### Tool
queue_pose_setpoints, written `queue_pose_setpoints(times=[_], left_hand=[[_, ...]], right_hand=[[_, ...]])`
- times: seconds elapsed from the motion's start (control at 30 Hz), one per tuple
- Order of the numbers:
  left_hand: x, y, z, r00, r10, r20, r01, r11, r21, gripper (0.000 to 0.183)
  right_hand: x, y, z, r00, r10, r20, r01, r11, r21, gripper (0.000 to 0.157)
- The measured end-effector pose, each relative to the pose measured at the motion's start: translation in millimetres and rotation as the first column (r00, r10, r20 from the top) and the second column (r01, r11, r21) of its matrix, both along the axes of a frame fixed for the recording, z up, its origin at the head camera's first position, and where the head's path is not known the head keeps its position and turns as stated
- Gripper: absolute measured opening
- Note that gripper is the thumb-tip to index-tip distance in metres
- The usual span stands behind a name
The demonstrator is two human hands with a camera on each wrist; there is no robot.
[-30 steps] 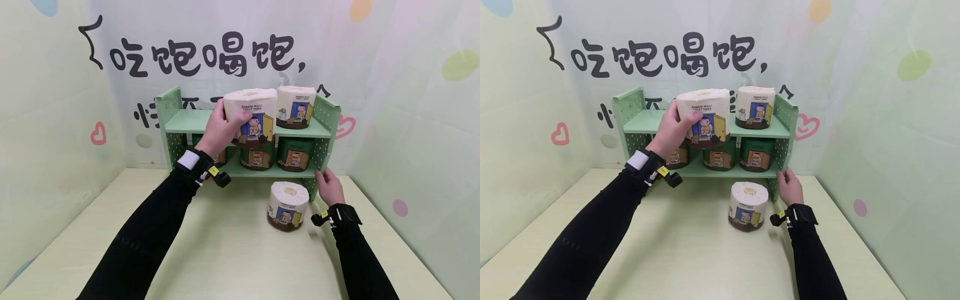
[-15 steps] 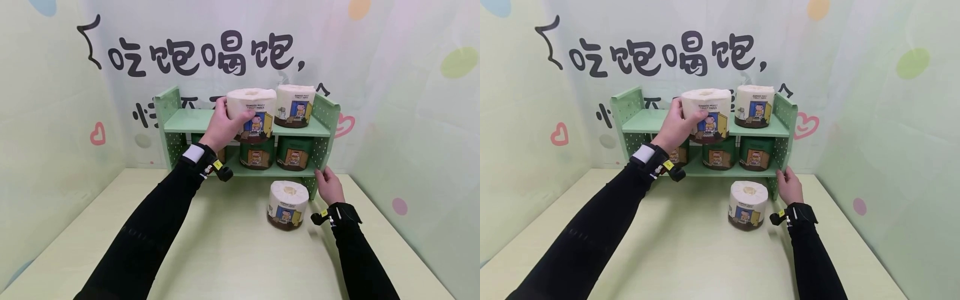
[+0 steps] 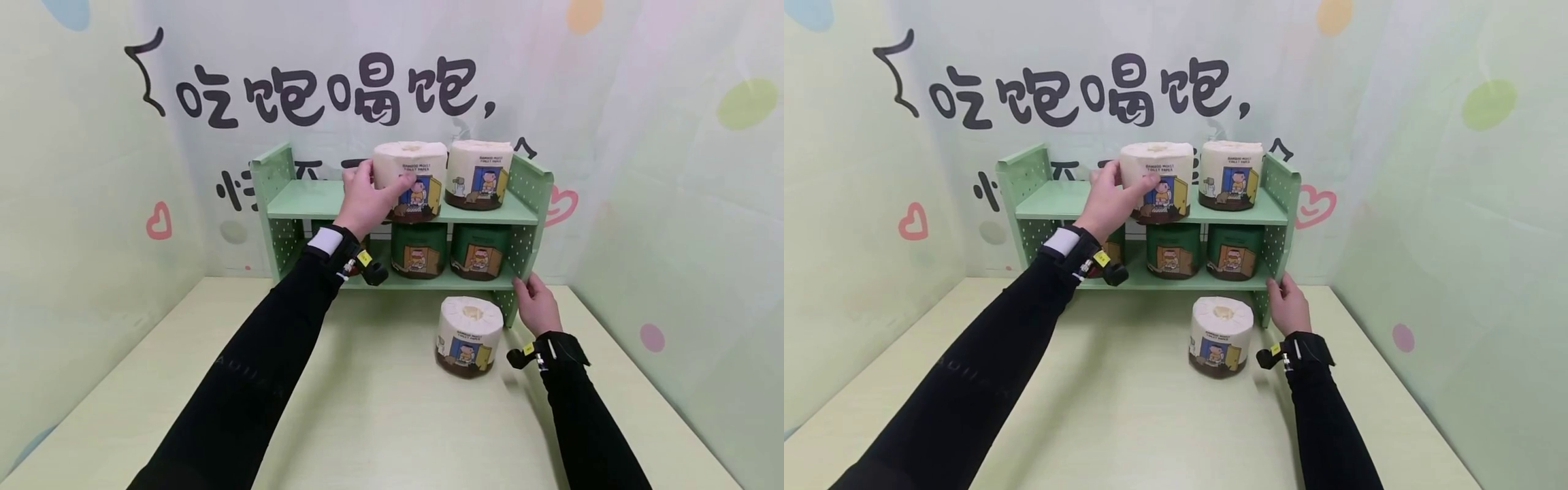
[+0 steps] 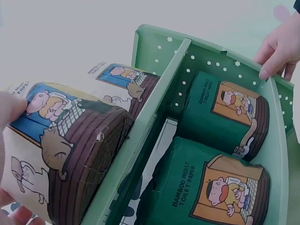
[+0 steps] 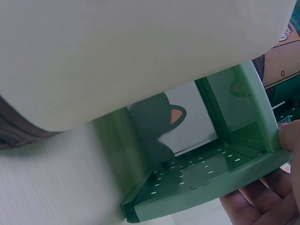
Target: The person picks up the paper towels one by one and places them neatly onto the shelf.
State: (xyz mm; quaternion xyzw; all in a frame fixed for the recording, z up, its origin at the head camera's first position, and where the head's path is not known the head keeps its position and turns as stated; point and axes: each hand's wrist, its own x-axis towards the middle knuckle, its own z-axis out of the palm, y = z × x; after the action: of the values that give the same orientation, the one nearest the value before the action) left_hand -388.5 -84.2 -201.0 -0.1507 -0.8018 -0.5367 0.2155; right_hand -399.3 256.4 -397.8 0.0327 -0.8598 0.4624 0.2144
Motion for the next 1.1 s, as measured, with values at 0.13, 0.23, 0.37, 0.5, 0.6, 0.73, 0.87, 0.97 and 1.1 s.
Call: queue_pose_setpoints(times=[0.13,0.23,0.37,0.5,0.6,0.73,0.87,0.97,1.1], left_hand=[[-4.6,-0.6,1.9,1.0,0.008,-0.013,-0.008,1.0,-0.009,0.075],[-7.4,-0.8,2.5,1.0,-0.014,-0.011,0.015,0.999,0.048,0.079],[-9.8,-0.2,0.4,1.0,-0.018,-0.018,0.02,0.993,0.12,0.076],[-10.5,2.0,-1.2,0.999,0.018,-0.051,-0.012,0.993,0.115,0.063],[-10.8,4.4,0.4,0.997,0.047,-0.06,-0.04,0.994,0.103,0.058],[-11.8,7.7,4.3,0.995,0.083,-0.051,-0.079,0.994,0.082,0.056],[-15.0,9.1,5.7,0.992,0.122,-0.034,-0.121,0.992,0.04,0.056],[-19.6,9.6,6.2,0.981,0.192,-0.02,-0.192,0.981,-0.029,0.061],[-25.4,10.3,7.3,0.964,0.266,-0.016,-0.266,0.959,-0.1,0.065]], right_hand=[[0.2,-0.3,0.8,1.0,-0.003,-0.004,0.003,1.0,0.004,0.048],[-0.3,-0.4,1.2,1.0,-0.004,0.001,0.004,1.0,0.006,0.049],[-0.5,-0.8,0.5,1.0,-0.003,0.011,0.003,1.0,0.003,0.049],[-0.6,-1.0,-0.6,1.0,-0.003,0.022,0.003,1.0,0.001,0.049],[-0.9,-0.3,0.2,1.0,-0.002,0.016,0.002,1.0,0.003,0.049],[-1.6,1.3,1.2,1.0,0.001,0.002,-0.001,1.0,0.005,0.048],[-2.6,1.6,-0.2,1.0,0.0,0.006,0.0,1.0,0.004,0.048],[-2.1,1.1,-0.8,1.0,-0.001,0.015,0.001,1.0,0.002,0.05],[-1.4,1.1,-0.6,1.0,0.004,0.016,-0.003,1.0,-0.007,0.048]])
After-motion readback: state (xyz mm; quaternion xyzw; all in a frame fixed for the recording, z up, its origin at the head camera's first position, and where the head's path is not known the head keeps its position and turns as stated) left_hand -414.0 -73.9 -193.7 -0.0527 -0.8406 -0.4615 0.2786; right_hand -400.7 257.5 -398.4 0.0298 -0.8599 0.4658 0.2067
